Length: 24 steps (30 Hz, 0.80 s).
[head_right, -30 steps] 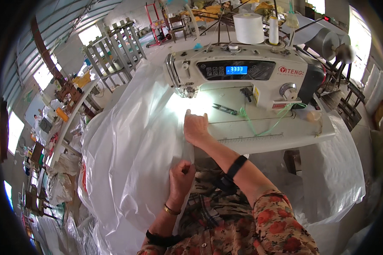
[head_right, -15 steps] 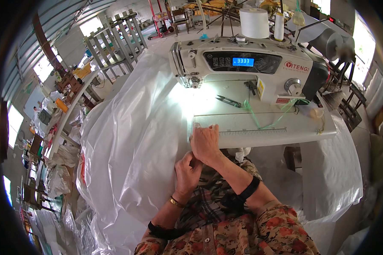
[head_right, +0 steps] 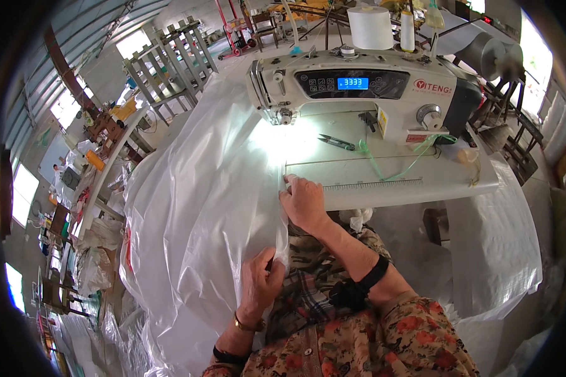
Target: Using an industrial sewing machine to stitch together large white plastic/fabric sheets.
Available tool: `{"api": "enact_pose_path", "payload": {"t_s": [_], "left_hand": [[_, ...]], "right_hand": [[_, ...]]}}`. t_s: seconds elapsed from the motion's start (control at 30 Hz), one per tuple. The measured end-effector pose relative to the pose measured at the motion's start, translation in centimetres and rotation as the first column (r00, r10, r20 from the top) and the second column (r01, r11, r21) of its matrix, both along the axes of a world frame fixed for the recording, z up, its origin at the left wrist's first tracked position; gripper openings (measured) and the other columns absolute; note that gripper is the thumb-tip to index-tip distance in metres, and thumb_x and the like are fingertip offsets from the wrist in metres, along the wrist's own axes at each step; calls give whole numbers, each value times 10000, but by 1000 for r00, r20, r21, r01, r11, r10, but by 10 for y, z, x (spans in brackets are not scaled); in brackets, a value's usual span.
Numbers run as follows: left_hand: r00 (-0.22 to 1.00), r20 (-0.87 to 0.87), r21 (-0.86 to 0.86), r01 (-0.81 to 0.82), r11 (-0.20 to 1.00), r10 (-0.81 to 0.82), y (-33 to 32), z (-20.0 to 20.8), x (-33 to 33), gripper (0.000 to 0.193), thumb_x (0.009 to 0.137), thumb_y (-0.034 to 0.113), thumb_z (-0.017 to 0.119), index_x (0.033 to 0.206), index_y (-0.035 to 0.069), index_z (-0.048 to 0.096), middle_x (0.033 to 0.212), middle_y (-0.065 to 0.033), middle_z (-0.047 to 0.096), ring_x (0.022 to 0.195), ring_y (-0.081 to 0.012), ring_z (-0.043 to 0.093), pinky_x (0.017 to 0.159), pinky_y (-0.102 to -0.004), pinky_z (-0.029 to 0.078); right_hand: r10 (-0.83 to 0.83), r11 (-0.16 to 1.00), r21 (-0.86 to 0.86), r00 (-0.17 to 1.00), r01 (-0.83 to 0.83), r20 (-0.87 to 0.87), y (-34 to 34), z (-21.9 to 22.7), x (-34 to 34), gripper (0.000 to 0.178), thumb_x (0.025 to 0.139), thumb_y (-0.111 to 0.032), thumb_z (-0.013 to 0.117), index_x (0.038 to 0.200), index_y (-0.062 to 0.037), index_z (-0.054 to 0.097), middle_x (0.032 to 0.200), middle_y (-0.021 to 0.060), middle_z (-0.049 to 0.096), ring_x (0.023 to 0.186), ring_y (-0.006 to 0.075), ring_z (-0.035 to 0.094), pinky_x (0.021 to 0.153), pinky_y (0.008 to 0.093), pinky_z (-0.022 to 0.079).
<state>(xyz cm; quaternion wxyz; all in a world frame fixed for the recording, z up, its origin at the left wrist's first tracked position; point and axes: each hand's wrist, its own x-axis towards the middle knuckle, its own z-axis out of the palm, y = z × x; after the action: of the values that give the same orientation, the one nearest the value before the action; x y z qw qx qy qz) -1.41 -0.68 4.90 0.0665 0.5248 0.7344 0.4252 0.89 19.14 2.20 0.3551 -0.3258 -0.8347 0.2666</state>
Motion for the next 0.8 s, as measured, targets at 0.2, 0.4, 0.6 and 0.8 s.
{"api": "enact_pose_path", "payload": {"t_s": [0.2, 0.4, 0.6, 0.8], "left_hand": [[995, -69, -80, 72, 994, -77, 1, -13, 3, 103, 812, 59, 570, 889, 1, 535, 825, -186, 584, 695, -413, 569, 599, -454, 452], [975, -213, 50, -53, 997, 63, 1, -10, 14, 299, 816, 71, 578, 1108, 7, 592, 873, -174, 608, 726, -391, 611, 644, -467, 482], [988, -116, -142, 85, 986, -101, -3, 6, 14, 353, 811, 62, 586, 1164, 40, 593, 862, -156, 602, 712, -375, 611, 631, -433, 485], [985, -64, -104, 151, 983, -159, 4, -7, 10, 364, 812, 66, 594, 1174, 37, 562, 870, -155, 597, 731, -378, 611, 645, -443, 481]], "right_hand": [[41, 996, 83, 998, -45, 56, -6, 4, 5, 358, 819, -237, 666, 1091, -16, 593, 791, 137, 685, 747, 315, 670, 713, 401, 507], [-3, 998, 60, 978, -10, 210, -8, 10, 13, 294, 813, -204, 629, 1055, -37, 611, 793, 129, 683, 806, 307, 655, 833, 404, 415], [23, 998, 59, 976, -37, 216, -6, 8, 16, 162, 818, -174, 609, 940, -67, 615, 789, 108, 679, 769, 313, 640, 811, 407, 401], [-18, 995, 100, 958, -11, 285, -17, 19, 21, 147, 828, -126, 600, 952, -54, 574, 733, 110, 651, 758, 321, 616, 805, 422, 380]]}}
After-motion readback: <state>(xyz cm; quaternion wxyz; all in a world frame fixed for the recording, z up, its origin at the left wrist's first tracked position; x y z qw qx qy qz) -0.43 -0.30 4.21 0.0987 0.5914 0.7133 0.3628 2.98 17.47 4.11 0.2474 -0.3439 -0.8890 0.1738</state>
